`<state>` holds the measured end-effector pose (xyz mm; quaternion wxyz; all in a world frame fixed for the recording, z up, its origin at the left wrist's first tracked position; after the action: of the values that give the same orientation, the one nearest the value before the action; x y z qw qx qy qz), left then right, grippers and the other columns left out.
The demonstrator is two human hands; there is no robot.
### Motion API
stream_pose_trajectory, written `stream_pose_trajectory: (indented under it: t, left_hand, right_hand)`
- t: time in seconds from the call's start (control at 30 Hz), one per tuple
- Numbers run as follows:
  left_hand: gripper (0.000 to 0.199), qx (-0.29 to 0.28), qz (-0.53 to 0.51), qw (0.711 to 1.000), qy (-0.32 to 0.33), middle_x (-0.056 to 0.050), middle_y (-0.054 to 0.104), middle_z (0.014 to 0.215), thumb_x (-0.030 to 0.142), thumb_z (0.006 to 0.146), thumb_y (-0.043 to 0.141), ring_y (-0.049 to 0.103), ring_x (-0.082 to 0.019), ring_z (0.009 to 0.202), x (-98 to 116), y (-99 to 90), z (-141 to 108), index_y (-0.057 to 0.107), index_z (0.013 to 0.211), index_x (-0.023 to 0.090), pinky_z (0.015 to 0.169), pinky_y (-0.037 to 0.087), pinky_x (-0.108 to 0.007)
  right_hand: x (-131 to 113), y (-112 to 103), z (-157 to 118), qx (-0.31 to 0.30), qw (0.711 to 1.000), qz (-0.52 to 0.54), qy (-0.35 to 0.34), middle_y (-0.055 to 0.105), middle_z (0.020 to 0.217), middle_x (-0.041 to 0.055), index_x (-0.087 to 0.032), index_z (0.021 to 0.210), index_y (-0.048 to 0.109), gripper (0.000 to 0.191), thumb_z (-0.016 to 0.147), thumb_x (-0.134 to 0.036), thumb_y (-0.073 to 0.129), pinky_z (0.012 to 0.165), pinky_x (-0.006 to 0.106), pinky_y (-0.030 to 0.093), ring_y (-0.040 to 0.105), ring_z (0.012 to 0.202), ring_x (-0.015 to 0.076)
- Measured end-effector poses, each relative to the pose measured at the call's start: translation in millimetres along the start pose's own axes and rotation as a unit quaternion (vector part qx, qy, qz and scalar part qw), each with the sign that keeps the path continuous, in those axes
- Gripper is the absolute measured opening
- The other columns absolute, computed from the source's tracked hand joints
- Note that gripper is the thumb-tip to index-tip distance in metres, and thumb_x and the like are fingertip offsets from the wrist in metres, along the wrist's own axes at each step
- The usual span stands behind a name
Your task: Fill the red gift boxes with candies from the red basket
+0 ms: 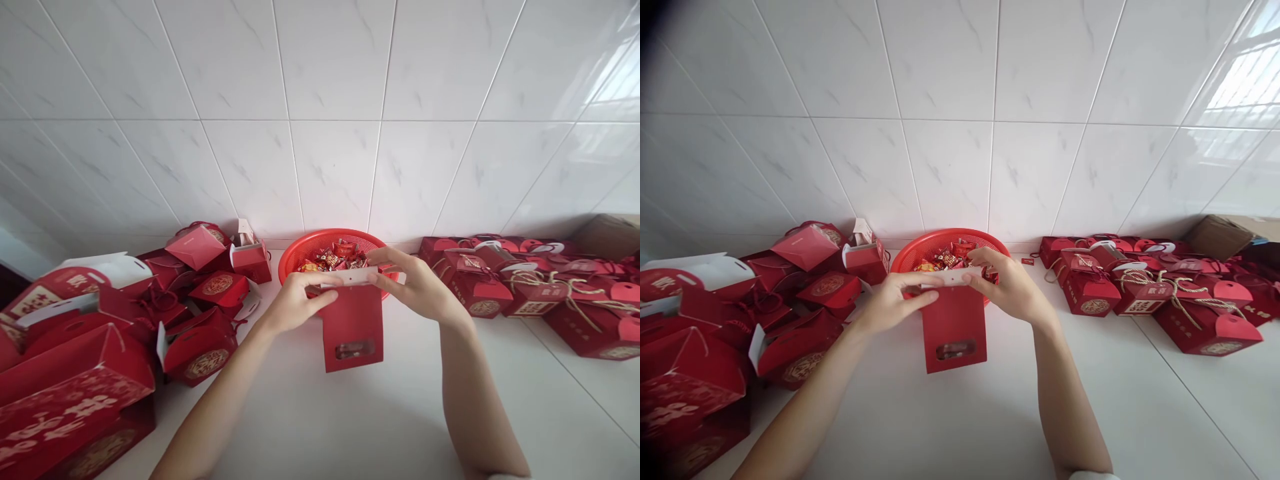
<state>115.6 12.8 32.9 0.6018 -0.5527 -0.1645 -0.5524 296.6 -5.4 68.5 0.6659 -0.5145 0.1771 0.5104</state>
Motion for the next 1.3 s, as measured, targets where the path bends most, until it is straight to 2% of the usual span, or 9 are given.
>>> stream_pose_trajectory:
  t: [0.13,0.23,0.37,0.47,0.6,0.77,0.9,1.07,1.3]
  left_hand:
    - [0.029,0.099,-0.054,0.993,0.020,-0.010,0.078,0.110,0.039,0.081,0.075,0.073,-0.028,0.103,1.0,-23.8,2.6,0.079,0.100,0.018,0.085,0.061,-0.036]
    - [0.038,0.143,-0.078,0.986,0.030,-0.011,0.076,0.116,0.043,0.080,0.077,0.072,-0.028,0.105,4.4,-34.2,2.5,0.075,0.108,0.017,0.086,0.061,-0.036]
    - [0.065,0.153,-0.090,0.984,0.031,-0.012,0.075,0.118,0.046,0.082,0.076,0.072,-0.028,0.107,13.2,-37.8,5.3,0.058,0.138,0.019,0.089,0.061,-0.037]
    - [0.072,0.128,-0.099,0.987,0.022,-0.013,0.074,0.120,0.048,0.084,0.074,0.072,-0.028,0.106,17.5,-35.5,9.2,0.049,0.145,0.020,0.087,0.061,-0.037]
    - [0.066,0.087,-0.112,0.990,0.027,-0.013,0.073,0.121,0.049,0.084,0.073,0.074,-0.027,0.100,18.7,-30.1,11.5,0.050,0.140,0.022,0.079,0.062,-0.034]
    - [0.041,0.123,-0.081,0.988,0.044,-0.007,0.077,0.103,0.046,0.085,0.073,0.074,-0.021,0.084,16.9,-35.6,7.2,0.061,0.116,0.021,0.069,0.060,-0.028]
    - [0.024,0.142,-0.042,0.987,0.068,-0.002,0.074,0.087,0.043,0.085,0.071,0.066,-0.014,0.064,21.6,-38.2,3.9,0.068,0.091,0.021,0.058,0.055,-0.024]
    - [0.020,0.146,-0.028,0.986,0.081,-0.003,0.074,0.089,0.040,0.084,0.071,0.060,-0.011,0.057,25.7,-35.9,3.0,0.070,0.087,0.020,0.056,0.053,-0.023]
    - [0.013,0.119,-0.041,0.987,0.096,-0.003,0.075,0.082,0.029,0.083,0.069,0.065,-0.012,0.060,31.5,-30.7,2.6,0.071,0.089,0.018,0.056,0.056,-0.022]
  right_hand:
    - [10.8,6.9,6.7,-0.016,0.998,0.059,0.028,0.068,0.121,0.0099,-0.025,0.132,0.059,0.054,0.086,-0.049,0.072,0.086,0.043,0.059,0.068,0.104,0.0272]
    - [11.2,16.8,10.2,-0.047,0.989,0.136,0.030,0.069,0.115,0.0095,-0.023,0.129,0.061,0.049,0.087,-0.048,0.071,0.081,0.041,0.060,0.070,0.095,0.0246]
    - [5.4,19.2,11.5,-0.056,0.973,0.223,0.007,0.072,0.112,0.0095,-0.021,0.115,0.067,0.037,0.089,-0.048,0.069,0.081,0.039,0.061,0.070,0.100,0.0258]
    - [5.9,13.9,11.8,-0.033,0.969,0.245,0.003,0.074,0.108,0.0098,-0.021,0.111,0.067,0.037,0.087,-0.048,0.072,0.078,0.038,0.061,0.071,0.098,0.0259]
    - [7.8,12.6,13.0,-0.022,0.960,0.279,0.005,0.074,0.105,0.0092,-0.022,0.109,0.065,0.036,0.087,-0.049,0.073,0.078,0.039,0.060,0.071,0.095,0.0252]
    - [8.4,18.5,14.5,-0.026,0.953,0.303,0.008,0.073,0.106,0.0090,-0.021,0.102,0.063,0.033,0.088,-0.049,0.072,0.080,0.038,0.059,0.070,0.095,0.0240]
    - [6.0,20.8,13.5,-0.029,0.958,0.283,0.013,0.072,0.098,0.0064,-0.023,0.101,0.062,0.033,0.090,-0.054,0.067,0.075,0.035,0.057,0.069,0.088,0.0222]
    - [2.6,13.2,11.6,0.009,0.973,0.229,0.014,0.068,0.085,0.0035,-0.022,0.092,0.064,0.039,0.093,-0.060,0.058,0.069,0.031,0.054,0.064,0.078,0.0198]
    - [9.3,12.7,12.1,0.020,0.974,0.221,0.037,0.065,0.080,0.0029,-0.020,0.086,0.063,0.039,0.090,-0.059,0.063,0.057,0.026,0.046,0.059,0.069,0.0165]
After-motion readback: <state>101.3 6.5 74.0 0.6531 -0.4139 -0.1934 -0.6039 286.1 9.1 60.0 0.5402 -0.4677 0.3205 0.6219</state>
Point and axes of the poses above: each hand's wrist, its own z-axis towards the middle knuckle, its own y-axis out of the palm, x = y × z, the point moved 9 cm from there along z, towards the middle knuckle
